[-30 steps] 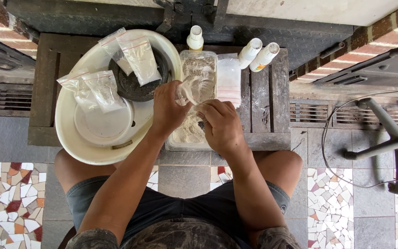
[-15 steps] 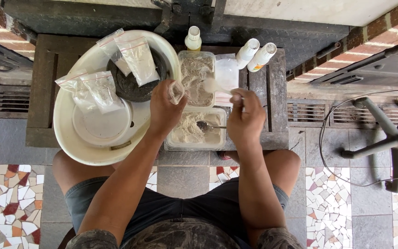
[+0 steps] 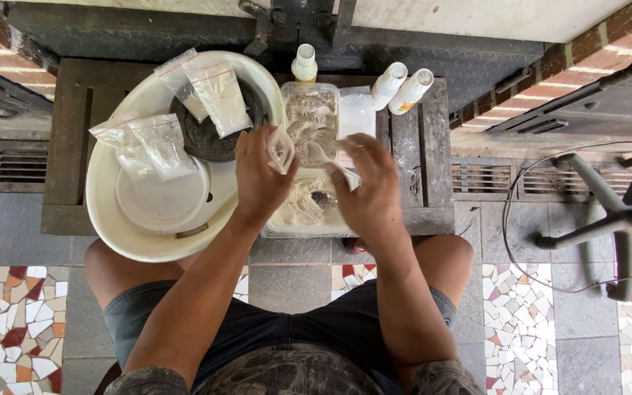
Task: Packaging white powder from a large container into small individual plastic zip-lock bags using a spoon.
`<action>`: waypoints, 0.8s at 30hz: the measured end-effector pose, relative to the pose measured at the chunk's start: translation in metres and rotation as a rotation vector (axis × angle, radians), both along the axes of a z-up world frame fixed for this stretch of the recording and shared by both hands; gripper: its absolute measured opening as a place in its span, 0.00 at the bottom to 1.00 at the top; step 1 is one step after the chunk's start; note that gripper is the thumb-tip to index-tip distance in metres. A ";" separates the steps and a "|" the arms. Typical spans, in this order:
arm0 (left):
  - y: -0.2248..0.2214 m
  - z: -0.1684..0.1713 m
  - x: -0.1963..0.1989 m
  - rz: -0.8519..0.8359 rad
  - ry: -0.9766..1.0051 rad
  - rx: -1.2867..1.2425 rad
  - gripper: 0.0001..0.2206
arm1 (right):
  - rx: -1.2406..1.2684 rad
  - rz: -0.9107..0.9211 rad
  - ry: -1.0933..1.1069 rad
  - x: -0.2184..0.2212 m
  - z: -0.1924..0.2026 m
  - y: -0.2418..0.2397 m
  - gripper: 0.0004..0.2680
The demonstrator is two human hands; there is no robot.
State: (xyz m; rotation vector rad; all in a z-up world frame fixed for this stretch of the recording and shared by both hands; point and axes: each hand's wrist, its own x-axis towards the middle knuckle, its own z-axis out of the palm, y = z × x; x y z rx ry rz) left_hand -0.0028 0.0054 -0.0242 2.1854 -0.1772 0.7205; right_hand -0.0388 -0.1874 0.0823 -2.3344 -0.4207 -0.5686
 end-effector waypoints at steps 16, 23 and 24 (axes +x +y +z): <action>0.007 0.073 -0.058 -0.154 0.044 -0.160 0.33 | -0.042 0.079 0.088 -0.017 0.025 0.044 0.03; 0.023 0.062 -0.092 -0.635 0.687 -1.107 0.29 | 0.242 0.126 0.177 -0.032 0.055 0.037 0.02; 0.017 0.058 -0.094 -0.625 0.724 -1.354 0.25 | 0.258 0.124 0.188 -0.034 0.055 0.037 0.02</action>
